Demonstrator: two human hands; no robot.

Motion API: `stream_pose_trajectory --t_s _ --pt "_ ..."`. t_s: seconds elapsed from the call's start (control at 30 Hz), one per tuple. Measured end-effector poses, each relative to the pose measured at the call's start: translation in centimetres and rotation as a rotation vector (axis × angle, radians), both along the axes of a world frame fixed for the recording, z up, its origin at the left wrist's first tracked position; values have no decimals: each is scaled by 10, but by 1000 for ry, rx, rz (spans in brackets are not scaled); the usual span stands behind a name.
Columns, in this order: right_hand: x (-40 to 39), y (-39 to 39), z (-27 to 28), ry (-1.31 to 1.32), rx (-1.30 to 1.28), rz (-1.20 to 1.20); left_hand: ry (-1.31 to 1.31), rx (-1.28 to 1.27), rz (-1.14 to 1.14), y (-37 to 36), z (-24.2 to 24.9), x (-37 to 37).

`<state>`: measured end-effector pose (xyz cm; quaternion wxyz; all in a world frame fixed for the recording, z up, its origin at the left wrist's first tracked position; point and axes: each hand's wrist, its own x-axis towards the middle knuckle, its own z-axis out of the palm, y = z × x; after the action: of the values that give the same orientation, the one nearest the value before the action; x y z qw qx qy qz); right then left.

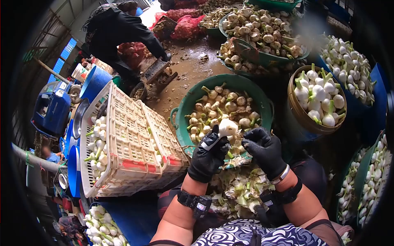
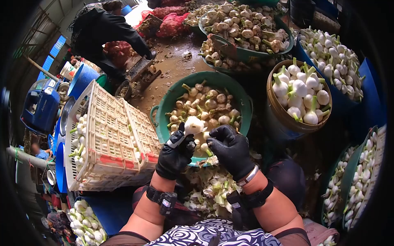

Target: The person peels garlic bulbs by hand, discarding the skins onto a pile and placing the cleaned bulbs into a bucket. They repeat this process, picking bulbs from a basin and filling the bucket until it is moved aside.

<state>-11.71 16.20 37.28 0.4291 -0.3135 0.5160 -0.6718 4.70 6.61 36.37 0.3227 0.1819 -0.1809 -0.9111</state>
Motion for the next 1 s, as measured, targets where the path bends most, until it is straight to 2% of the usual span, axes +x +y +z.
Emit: stream_pose_trajectory --t_s 0.03,0.1,0.13,0.17,0.23,0.3,0.37,0.5,0.57,0.63,0.7,0.77,0.83,0.87,0.9,0.97,1.0 --pt "1 -2 2 113 -88 -65 -6 13 -10 3 -1 -4" --pt "1 0 11 160 -85 -96 -69 -128 -32 8 4 -15" --pt "-1 0 12 359 -69 -145 -110 -124 -37 12 8 -19" --pt "-2 1 9 357 -60 -151 -113 -117 -45 15 7 -22" --pt "-3 0 1 662 -116 -261 -180 -196 -67 20 6 -27" --pt "-6 3 6 699 -103 -267 -215 -222 -63 25 8 -29" --pt "-9 5 9 965 -124 -276 -321 -290 -93 28 12 -29" --pt "-8 8 6 1009 -37 -283 -352 -281 -81 31 12 -25" --pt "-16 0 -3 893 4 -341 -305 -263 -119 30 10 -21" --pt "-28 -2 1 546 248 -354 -323 -274 -96 32 17 -19" --pt "-36 0 -3 551 337 -266 -218 -205 -103 25 12 -15" --pt "-30 7 -17 798 339 -35 -227 -131 -71 25 12 -15" --pt "-22 21 -20 761 436 321 -343 -211 -57 23 5 -17" --pt "-21 25 -20 733 455 338 -396 -270 -67 18 -2 -17" --pt "-25 29 -2 783 542 354 -571 -397 -67 19 -3 -22" --pt "-37 38 9 933 509 386 -734 -688 -152 9 -19 -31" --pt "-41 40 5 992 484 398 -725 -814 -204 1 -18 -42"
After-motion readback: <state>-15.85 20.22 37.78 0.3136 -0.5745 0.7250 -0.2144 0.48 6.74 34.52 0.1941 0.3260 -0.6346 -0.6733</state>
